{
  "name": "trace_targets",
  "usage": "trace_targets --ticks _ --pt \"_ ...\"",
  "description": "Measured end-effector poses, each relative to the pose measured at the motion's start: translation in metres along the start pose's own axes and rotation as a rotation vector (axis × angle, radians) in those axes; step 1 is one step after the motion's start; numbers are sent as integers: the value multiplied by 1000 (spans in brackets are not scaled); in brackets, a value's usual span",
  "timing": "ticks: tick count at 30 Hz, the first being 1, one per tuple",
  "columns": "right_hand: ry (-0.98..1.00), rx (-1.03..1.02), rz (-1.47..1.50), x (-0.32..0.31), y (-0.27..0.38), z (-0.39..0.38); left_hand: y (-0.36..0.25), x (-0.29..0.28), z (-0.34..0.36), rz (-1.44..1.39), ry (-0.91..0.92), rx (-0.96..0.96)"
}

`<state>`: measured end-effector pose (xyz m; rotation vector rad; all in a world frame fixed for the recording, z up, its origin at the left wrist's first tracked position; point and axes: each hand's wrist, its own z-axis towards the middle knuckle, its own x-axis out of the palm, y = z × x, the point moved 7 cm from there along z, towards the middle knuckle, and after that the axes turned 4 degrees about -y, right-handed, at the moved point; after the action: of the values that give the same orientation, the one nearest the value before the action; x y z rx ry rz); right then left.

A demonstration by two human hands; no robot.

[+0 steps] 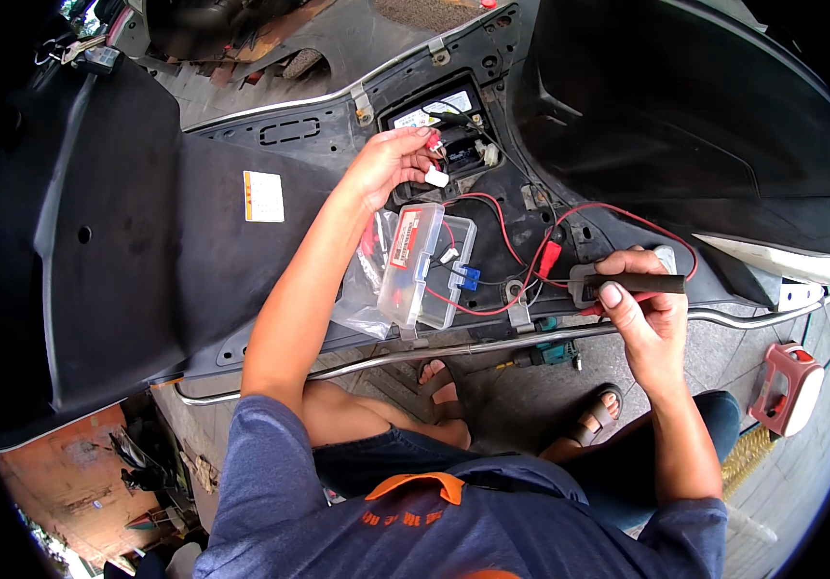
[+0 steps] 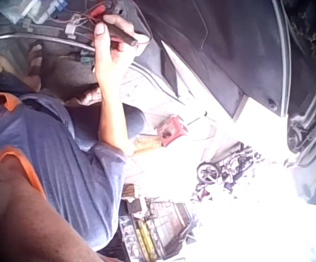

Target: The person prepares electrical components by removing connectors from a plastic case and then proceeds to strip and join wires on a scooter near the battery compartment.

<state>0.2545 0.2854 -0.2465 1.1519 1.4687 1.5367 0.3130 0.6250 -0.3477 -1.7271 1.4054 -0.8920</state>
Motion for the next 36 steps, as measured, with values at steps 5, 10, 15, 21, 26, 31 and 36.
trace_targets --ticks 5,10,15,21,26,31,36 --pt "-29 -45 -70 4 2 4 10 -3 2 -114 -10 -68" --pt "-41 -5 -18 2 -2 2 10 -1 8 -179 91 -37" --pt "-59 -7 -6 4 -2 2 10 0 8 -167 97 -22" --pt "-67 -14 -91 3 1 1 11 -1 10 -155 65 -24" --pt "-68 -19 -97 5 2 0 14 -2 13 -145 37 -55" --pt "-73 -61 -111 7 3 -1 17 -5 17 -182 29 -93" --pt "-61 -76 -119 8 6 -3 18 -6 18 -193 61 -90"
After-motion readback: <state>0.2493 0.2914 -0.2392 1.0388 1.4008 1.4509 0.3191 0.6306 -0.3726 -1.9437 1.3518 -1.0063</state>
